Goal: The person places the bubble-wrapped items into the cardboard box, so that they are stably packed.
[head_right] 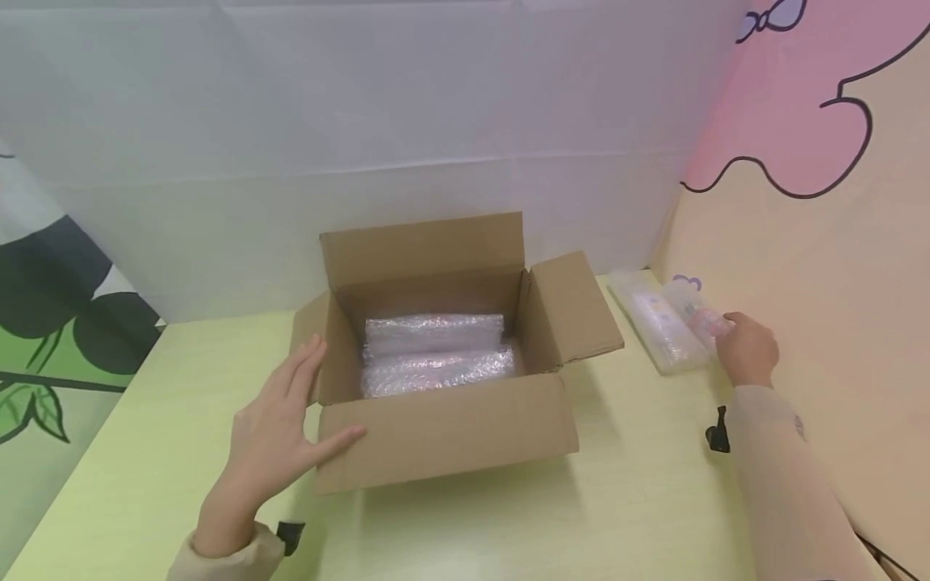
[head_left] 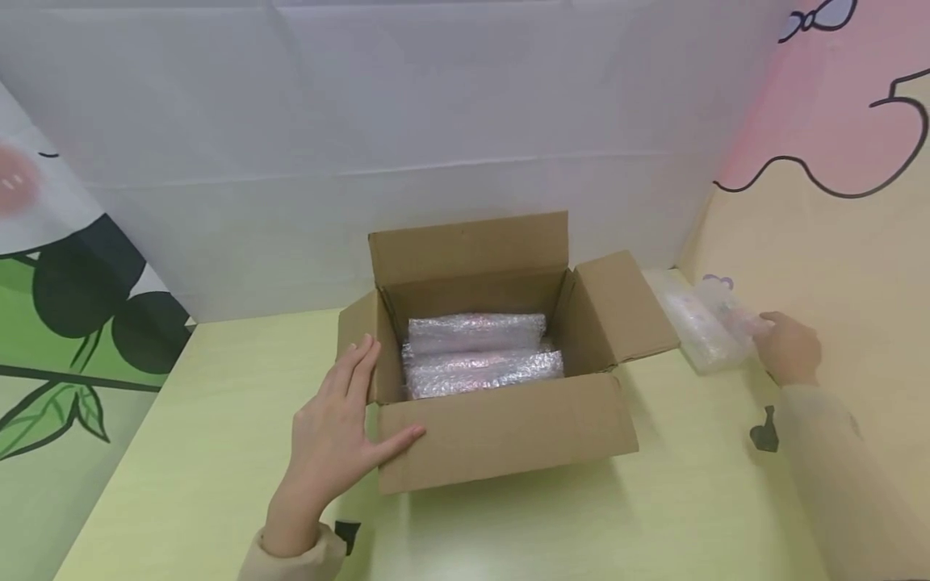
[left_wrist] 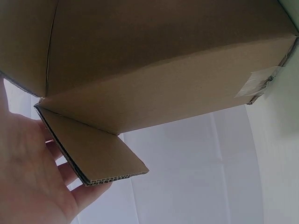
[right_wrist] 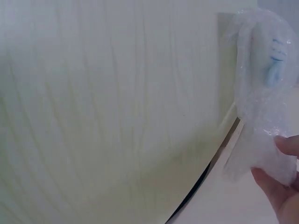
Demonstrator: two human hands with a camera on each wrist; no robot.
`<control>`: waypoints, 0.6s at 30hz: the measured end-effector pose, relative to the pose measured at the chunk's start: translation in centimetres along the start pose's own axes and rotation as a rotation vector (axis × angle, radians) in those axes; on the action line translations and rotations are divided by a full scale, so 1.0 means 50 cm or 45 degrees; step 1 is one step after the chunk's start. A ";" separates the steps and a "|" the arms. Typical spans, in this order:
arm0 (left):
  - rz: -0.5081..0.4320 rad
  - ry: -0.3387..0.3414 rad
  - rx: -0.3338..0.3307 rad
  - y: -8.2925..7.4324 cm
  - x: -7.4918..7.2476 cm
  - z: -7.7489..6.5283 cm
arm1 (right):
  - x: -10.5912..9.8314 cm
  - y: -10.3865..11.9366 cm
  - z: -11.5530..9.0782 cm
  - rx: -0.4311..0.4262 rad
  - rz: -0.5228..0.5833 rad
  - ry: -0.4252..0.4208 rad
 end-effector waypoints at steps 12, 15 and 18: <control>-0.001 -0.007 0.005 -0.001 0.000 -0.001 | -0.100 0.046 -0.009 -0.127 0.140 -0.290; -0.002 -0.003 0.003 -0.001 0.000 -0.001 | -0.141 0.079 -0.015 -0.165 0.158 -0.363; -0.008 -0.001 0.001 0.000 -0.001 -0.001 | -0.185 0.117 -0.019 -0.200 0.182 -0.459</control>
Point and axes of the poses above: each hand's wrist, its own z-axis towards the middle knuckle, its own x-axis out of the palm, y = z × x, the point moved 6 cm from there along z, towards the middle knuckle, and after that the axes turned 3 degrees about z, right-handed, at the moved point
